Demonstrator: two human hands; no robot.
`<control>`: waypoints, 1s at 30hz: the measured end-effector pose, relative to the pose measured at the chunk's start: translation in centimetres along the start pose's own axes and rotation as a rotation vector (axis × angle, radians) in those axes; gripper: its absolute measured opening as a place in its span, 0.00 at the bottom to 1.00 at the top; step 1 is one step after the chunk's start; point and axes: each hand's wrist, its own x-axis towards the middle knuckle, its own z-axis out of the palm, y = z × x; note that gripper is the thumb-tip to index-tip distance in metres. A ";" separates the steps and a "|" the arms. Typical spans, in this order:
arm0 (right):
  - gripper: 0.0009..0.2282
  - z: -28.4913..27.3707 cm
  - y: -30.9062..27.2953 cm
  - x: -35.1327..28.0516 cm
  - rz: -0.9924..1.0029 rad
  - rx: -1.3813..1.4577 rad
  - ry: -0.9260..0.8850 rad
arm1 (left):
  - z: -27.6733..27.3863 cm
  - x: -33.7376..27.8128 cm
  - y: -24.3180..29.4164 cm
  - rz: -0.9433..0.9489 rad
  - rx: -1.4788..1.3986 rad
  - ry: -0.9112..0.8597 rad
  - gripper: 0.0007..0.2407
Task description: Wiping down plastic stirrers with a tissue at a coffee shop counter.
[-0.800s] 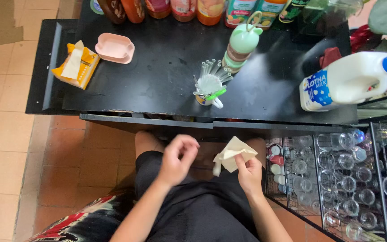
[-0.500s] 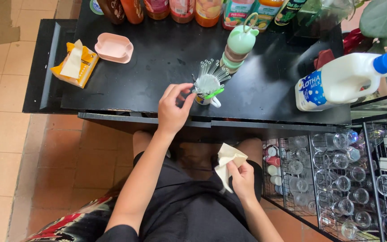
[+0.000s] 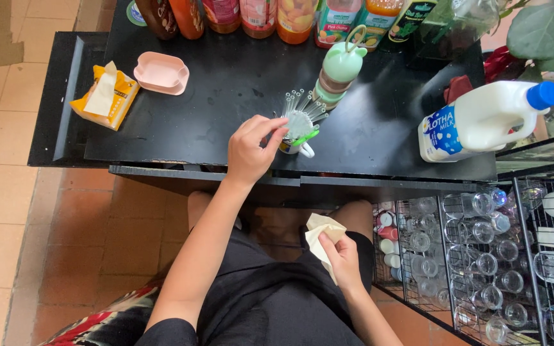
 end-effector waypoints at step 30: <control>0.16 5.9 1.5 0.3 0.009 0.364 -0.138 | 1.0 -22.0 2.9 -0.638 -0.670 -0.115 0.06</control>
